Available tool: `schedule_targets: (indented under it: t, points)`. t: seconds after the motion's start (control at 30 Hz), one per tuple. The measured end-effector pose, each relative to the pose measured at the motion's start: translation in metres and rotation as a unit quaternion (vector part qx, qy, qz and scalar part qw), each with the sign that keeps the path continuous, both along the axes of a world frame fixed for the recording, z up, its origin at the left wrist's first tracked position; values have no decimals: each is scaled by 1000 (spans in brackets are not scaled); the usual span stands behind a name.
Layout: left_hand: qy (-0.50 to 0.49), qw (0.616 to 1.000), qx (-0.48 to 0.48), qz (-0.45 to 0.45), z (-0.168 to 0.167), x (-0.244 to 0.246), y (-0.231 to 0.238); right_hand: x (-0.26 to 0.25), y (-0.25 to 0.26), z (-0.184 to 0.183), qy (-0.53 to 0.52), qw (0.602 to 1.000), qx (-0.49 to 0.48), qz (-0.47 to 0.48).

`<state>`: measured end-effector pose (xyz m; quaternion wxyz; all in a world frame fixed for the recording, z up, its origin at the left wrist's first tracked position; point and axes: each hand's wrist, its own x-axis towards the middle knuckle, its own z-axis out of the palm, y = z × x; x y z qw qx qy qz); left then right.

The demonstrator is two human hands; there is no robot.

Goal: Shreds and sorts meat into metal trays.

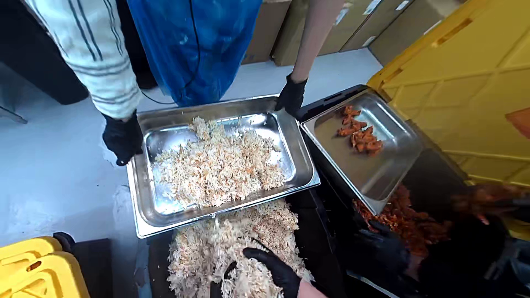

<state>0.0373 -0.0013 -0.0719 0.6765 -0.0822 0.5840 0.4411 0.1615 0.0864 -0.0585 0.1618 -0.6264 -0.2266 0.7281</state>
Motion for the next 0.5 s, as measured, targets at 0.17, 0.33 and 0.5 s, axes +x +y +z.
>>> schedule_targets:
  t: [0.17, 0.33, 0.5]
  points:
    - [79, 983, 165, -5, 27, -5, 64, -3, 59, 61, 102, 990, 69, -68]
    - [252, 952, 157, -76, 54, -14, 169, -14, 141, 62, 74, 988, 117, -69]
    - [493, 830, 116, -233, 17, -42, 259, -12, 221, 34, -70, 976, 206, -11]
